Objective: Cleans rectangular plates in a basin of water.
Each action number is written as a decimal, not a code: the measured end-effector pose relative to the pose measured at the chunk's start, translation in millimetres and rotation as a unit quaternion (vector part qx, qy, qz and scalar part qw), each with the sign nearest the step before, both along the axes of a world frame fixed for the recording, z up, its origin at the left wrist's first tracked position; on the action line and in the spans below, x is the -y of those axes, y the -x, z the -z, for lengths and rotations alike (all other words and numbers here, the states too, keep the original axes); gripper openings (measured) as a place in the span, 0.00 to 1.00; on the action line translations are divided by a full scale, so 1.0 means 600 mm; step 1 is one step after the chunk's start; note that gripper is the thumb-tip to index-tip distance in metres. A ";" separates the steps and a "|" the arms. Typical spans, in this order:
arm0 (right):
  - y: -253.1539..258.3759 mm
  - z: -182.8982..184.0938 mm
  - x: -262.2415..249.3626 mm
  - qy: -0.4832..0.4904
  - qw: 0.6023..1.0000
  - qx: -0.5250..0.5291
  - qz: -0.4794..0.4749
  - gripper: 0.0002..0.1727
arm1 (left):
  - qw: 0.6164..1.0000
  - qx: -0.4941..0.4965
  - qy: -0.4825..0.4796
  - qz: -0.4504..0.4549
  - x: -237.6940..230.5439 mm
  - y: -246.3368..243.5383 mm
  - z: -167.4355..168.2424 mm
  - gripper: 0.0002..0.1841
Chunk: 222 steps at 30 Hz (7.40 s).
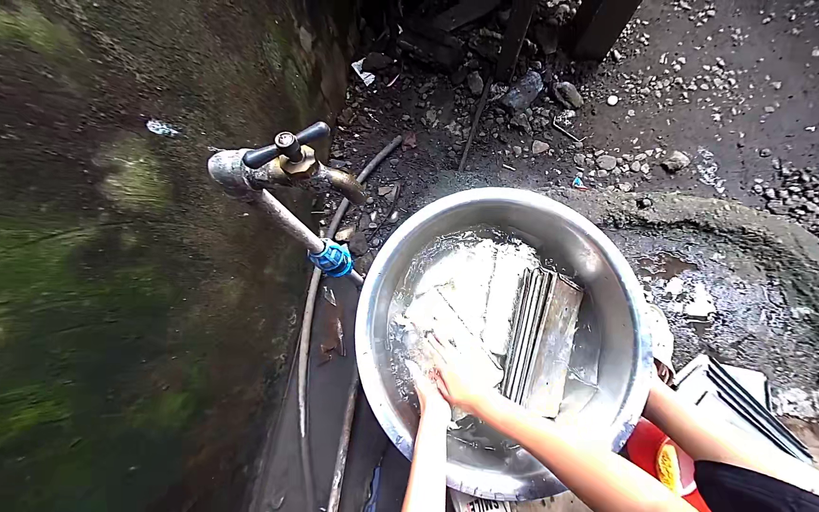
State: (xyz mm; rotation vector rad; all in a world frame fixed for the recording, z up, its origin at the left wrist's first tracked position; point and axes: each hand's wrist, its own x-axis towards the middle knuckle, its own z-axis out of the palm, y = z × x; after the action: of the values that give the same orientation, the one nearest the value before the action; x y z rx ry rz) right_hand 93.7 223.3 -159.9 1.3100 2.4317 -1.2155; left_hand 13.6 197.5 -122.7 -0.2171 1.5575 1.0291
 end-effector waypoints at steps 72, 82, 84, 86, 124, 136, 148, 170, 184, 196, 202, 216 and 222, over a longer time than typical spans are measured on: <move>0.055 -0.006 -0.025 -0.229 0.938 -0.259 -0.033 0.22 | 0.976 0.008 -0.160 -0.148 -0.047 0.055 0.005 0.34; 0.020 -0.072 -0.046 -0.083 0.897 -0.357 0.247 0.19 | 0.978 0.086 -0.184 -0.044 -0.034 0.048 0.011 0.47; 0.017 -0.051 -0.022 -0.108 0.956 -0.258 0.092 0.22 | 0.982 0.080 -0.156 -0.075 -0.038 0.043 -0.002 0.45; 0.035 -0.032 -0.021 -0.187 0.952 -0.234 0.057 0.22 | 0.982 0.075 -0.154 -0.076 -0.038 0.040 -0.001 0.43; 0.005 0.055 -0.109 -0.246 0.947 -0.104 0.176 0.27 | 0.994 -0.085 -0.069 0.014 -0.043 0.034 0.055 0.26; 0.024 0.012 -0.082 -0.079 0.938 -0.274 0.195 0.24 | 0.983 0.096 -0.144 -0.057 -0.054 0.038 0.037 0.39; 0.062 0.000 -0.030 -0.108 0.963 -0.198 0.145 0.23 | 0.981 0.082 -0.176 -0.019 -0.046 0.051 0.024 0.36; -0.004 -0.118 -0.013 -0.168 0.963 -0.173 0.123 0.26 | 0.986 0.083 -0.128 -0.065 -0.055 0.046 0.031 0.25; -0.122 -0.131 -0.102 -0.142 0.979 -0.051 0.138 0.27 | 0.990 0.086 -0.057 -0.096 -0.057 0.042 0.034 0.26; -0.136 -0.101 -0.073 -0.089 0.978 -0.026 -0.188 0.19 | 0.996 0.056 0.012 -0.066 -0.052 0.044 0.036 0.25; -0.154 -0.094 -0.196 -0.163 0.978 -0.091 0.094 0.23 | 0.987 -0.138 0.081 0.014 -0.032 0.027 0.063 0.29; -0.023 -0.002 -0.111 -0.009 0.994 -0.087 -0.061 0.27 | 0.998 -0.061 -0.014 -0.024 -0.017 0.024 0.072 0.26; -0.024 0.010 -0.269 -0.105 0.975 0.085 0.177 0.30 | 0.995 -0.087 -0.023 -0.045 -0.027 0.022 0.046 0.26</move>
State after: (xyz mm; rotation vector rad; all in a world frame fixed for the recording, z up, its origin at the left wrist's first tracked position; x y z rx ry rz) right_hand 108.3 384.6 -166.2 1.8862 2.3213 -0.8794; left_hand 0.5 213.8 -150.5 -0.1706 1.6917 1.1787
